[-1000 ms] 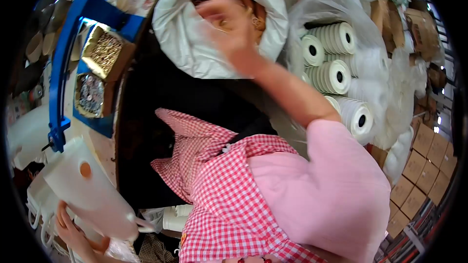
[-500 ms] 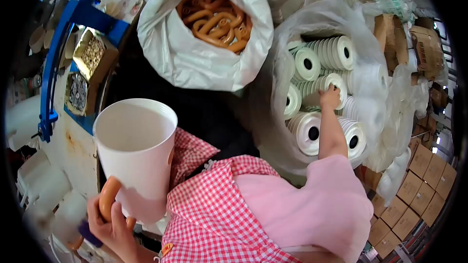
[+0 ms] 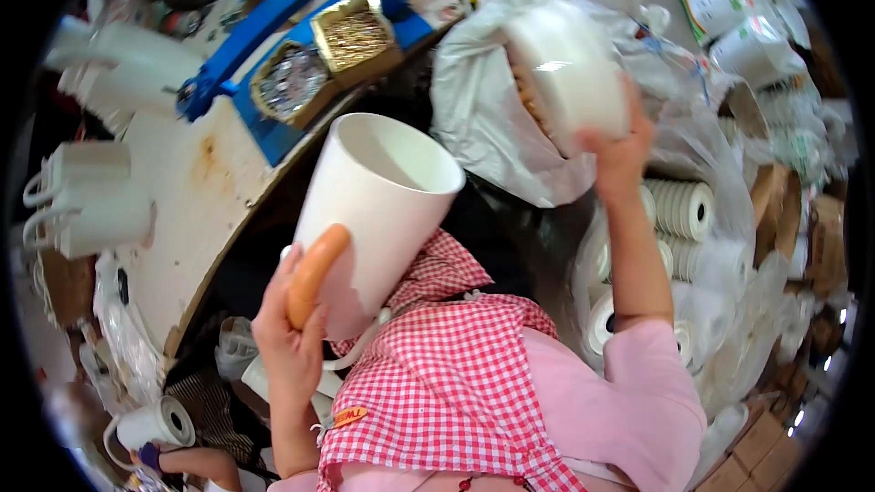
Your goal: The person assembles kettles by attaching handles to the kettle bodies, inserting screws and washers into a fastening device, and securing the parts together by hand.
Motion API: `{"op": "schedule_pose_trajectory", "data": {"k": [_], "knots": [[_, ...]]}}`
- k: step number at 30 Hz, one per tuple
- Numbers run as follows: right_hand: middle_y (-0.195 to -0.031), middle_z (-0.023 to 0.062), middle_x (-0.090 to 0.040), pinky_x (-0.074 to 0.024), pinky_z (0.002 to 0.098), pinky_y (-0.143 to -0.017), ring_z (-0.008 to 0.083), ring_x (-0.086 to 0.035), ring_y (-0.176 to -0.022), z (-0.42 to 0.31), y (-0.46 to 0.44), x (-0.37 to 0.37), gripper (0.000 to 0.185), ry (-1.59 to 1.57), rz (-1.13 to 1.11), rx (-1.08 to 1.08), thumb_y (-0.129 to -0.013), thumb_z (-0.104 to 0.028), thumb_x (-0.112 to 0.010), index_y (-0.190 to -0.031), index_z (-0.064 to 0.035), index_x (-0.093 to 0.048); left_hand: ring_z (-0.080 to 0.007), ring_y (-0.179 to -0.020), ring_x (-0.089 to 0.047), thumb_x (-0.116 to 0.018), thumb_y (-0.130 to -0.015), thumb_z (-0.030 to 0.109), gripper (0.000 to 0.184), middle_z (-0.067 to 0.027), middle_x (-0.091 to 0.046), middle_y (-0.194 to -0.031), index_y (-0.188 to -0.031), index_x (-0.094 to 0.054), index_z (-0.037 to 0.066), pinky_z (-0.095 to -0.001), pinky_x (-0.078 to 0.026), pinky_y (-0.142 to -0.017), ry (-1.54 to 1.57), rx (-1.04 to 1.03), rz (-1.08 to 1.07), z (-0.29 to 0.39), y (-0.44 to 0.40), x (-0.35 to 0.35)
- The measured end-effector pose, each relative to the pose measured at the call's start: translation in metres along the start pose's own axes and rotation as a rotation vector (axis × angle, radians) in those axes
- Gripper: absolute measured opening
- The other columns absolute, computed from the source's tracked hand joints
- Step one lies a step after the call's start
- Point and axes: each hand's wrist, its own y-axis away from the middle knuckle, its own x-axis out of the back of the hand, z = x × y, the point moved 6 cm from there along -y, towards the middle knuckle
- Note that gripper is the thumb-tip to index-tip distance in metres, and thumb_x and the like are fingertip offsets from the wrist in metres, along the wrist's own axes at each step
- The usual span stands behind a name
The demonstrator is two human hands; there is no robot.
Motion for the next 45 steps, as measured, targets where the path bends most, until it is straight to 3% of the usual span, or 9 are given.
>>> {"op": "schedule_pose_trajectory", "data": {"k": [2, 4, 15, 26, 36, 38, 40, 42, 45], "knots": [[-0.101, 0.0106, -0.060, -0.0472, 0.0328, -0.083, 0.0220, -0.056, -0.097, -0.048, -0.011, -0.089, 0.065, 0.054, -0.258, 0.437, -0.069, -0.030, -0.091, -0.124, -0.0040, -0.068, -0.0346, -0.128, -0.059, -0.069, -0.080, 0.000, 0.038, -0.0243, -0.058, -0.139, -0.118, -0.064, -0.001, -0.0372, -0.048, -0.099, -0.015, -0.119, 0.022, 0.005, 0.007, 0.004], [-0.098, 0.0082, -0.057, -0.0470, 0.0340, -0.080, 0.0224, -0.055, -0.092, -0.080, 0.000, -0.151, 0.068, -0.187, -0.651, 0.335, -0.065, -0.032, -0.093, -0.122, -0.0048, -0.069, -0.0366, -0.126, -0.060, -0.071, -0.079, 0.001, 0.034, -0.0258, -0.060, -0.136, -0.112, -0.065, 0.000, -0.0361, -0.049, -0.098, -0.003, -0.121, 0.092, 0.005, 0.016, 0.015], [-0.090, 0.0084, -0.051, -0.0414, 0.0324, -0.070, 0.0213, -0.051, -0.081, -0.095, -0.010, -0.170, 0.068, -0.050, -0.862, 0.452, -0.068, -0.041, -0.088, -0.120, -0.0014, -0.069, -0.0358, -0.122, -0.063, -0.082, -0.081, 0.014, 0.027, -0.0145, -0.071, -0.094, -0.101, -0.067, 0.003, -0.0392, -0.056, -0.083, 0.017, -0.223, 0.100, -0.006, 0.018, 0.034], [-0.089, 0.0082, -0.049, -0.0404, 0.0327, -0.070, 0.0203, -0.049, -0.080, -0.102, -0.007, -0.195, 0.051, 0.052, -0.957, 0.339, -0.083, -0.031, -0.076, -0.122, -0.0010, -0.066, -0.0288, -0.056, -0.067, -0.082, -0.076, 0.021, 0.036, -0.0338, -0.056, -0.134, -0.099, -0.062, 0.002, -0.0340, -0.055, -0.053, -0.189, -0.324, 0.153, -0.020, 0.022, 0.011], [-0.086, 0.0083, -0.049, -0.0433, 0.0328, -0.076, 0.0198, -0.050, -0.081, -0.104, -0.007, -0.221, 0.034, 0.197, -0.926, 0.105, -0.093, -0.029, -0.067, -0.107, 0.0016, -0.065, -0.0335, -0.064, -0.070, -0.081, -0.073, 0.012, 0.038, -0.0356, -0.048, -0.141, -0.104, -0.062, 0.002, -0.0344, -0.057, -0.054, -0.267, -0.205, 0.088, 0.000, 0.024, -0.005], [-0.087, 0.0061, -0.054, -0.0437, 0.0316, -0.081, 0.0185, -0.053, -0.085, -0.110, -0.009, -0.225, 0.032, 0.137, -0.970, 0.180, -0.095, -0.030, -0.064, -0.108, -0.0003, -0.066, -0.0325, -0.062, -0.070, -0.080, -0.073, 0.011, 0.036, -0.0351, -0.052, -0.137, -0.103, -0.062, 0.002, -0.0335, -0.056, -0.052, -0.251, -0.197, 0.134, -0.004, 0.025, -0.001], [-0.095, 0.0058, -0.062, -0.0441, 0.0318, -0.087, 0.0189, -0.057, -0.092, -0.100, -0.027, -0.228, 0.041, -0.090, -1.134, -0.228, -0.100, -0.040, -0.054, -0.109, -0.0019, -0.067, -0.0317, -0.061, -0.070, -0.080, -0.071, 0.010, 0.032, -0.0346, -0.054, -0.135, -0.097, -0.064, 0.002, -0.0324, -0.056, -0.052, -0.222, -0.238, 0.193, -0.007, 0.028, 0.004], [-0.113, 0.0116, -0.069, -0.0439, 0.0379, -0.098, 0.0194, -0.062, -0.105, -0.079, -0.078, -0.235, 0.066, -0.106, -1.015, 0.048, -0.107, -0.050, -0.025, -0.117, -0.0010, -0.067, -0.0310, -0.060, -0.069, -0.080, -0.069, 0.010, 0.029, -0.0342, -0.056, -0.133, -0.092, -0.065, 0.002, -0.0313, -0.056, -0.052, -0.191, -0.290, 0.217, -0.003, 0.036, 0.008], [-0.135, 0.0140, -0.060, -0.0362, 0.0399, -0.112, 0.0221, -0.055, -0.126, -0.091, -0.101, -0.266, 0.065, -0.280, -1.038, 0.176, -0.107, -0.051, -0.025, -0.137, -0.0019, -0.056, -0.0258, -0.054, -0.068, -0.080, -0.060, 0.009, 0.020, -0.0329, -0.058, -0.130, -0.075, -0.068, 0.004, -0.0281, -0.055, -0.051, -0.297, -0.327, 0.140, 0.005, 0.041, -0.001]]}}
